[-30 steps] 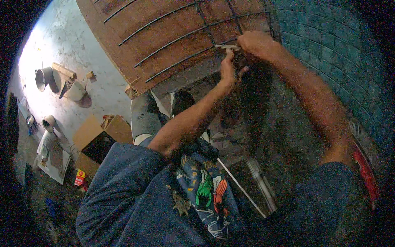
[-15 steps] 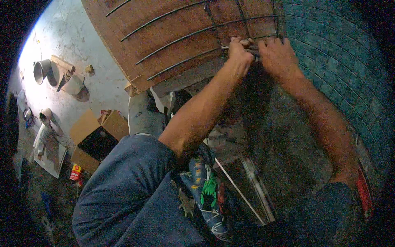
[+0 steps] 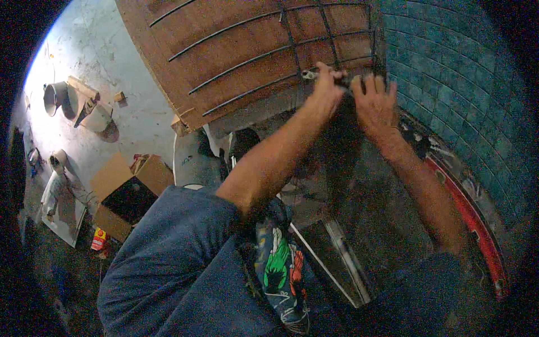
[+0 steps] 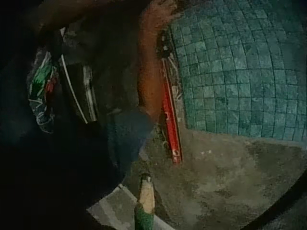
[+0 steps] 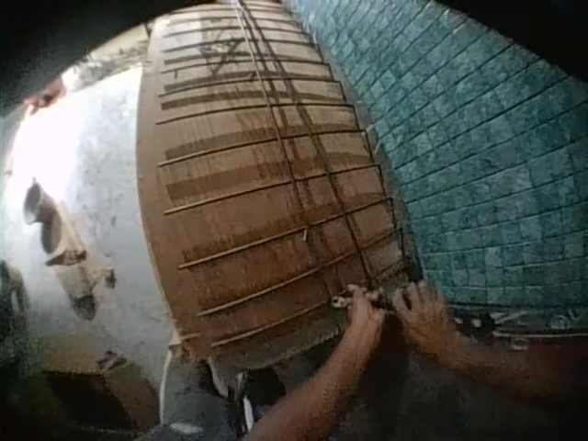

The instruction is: The person connects metal rods into a grid pattern using wire, tightening the connections with pliers and by hand.

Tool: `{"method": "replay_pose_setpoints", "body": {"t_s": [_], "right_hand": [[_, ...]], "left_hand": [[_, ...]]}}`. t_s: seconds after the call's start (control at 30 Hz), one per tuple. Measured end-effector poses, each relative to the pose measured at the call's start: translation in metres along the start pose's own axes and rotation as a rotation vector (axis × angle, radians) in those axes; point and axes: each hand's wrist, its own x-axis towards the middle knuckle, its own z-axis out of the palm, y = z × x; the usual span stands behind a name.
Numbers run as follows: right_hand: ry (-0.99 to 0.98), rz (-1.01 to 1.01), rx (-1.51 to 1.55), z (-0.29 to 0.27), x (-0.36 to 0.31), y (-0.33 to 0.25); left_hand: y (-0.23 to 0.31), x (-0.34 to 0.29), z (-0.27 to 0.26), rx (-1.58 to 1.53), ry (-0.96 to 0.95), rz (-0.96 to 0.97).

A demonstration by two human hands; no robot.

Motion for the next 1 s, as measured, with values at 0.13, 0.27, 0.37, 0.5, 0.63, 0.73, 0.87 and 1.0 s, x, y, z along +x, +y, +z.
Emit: {"method": "replay_pose_setpoints", "body": {"t_s": [0.13, 0.27, 0.37, 0.5, 0.63, 0.73, 0.87, 1.0], "right_hand": [[0.024, -0.030, -0.080, 0.021, 0.013, 0.020], [-0.551, 0.225, 0.553, 0.031, 0.031, 0.040], [-0.602, 0.197, 0.654, 0.020, 0.028, 0.035], [-0.185, 0.013, 0.308, -0.034, 0.024, 0.004], [0.098, -0.059, -0.047, 0.002, 0.016, 0.001], [-0.232, 0.102, 0.208, 0.019, 0.031, 0.022], [-1.301, 0.538, 1.168, 0.002, 0.043, 0.040], [-0.523, 0.111, 0.517, -0.023, 0.038, 0.016]], "left_hand": [[-0.001, -0.004, 0.019, -0.090, 0.153, 0.027], [-0.003, -0.026, 0.001, -0.061, -0.108, 0.047], [-0.003, -0.025, -0.012, -0.210, -0.212, 0.034], [0.001, 0.000, -0.003, -0.204, -0.191, 0.069], [0.006, -0.004, 0.030, -0.296, 0.033, 0.048], [0.009, 0.002, 0.020, -0.109, -0.010, -0.022], [-0.006, -0.024, -0.007, -0.166, -0.137, 0.050], [0.006, 0.008, -0.017, -0.211, -0.174, -0.037]]}}
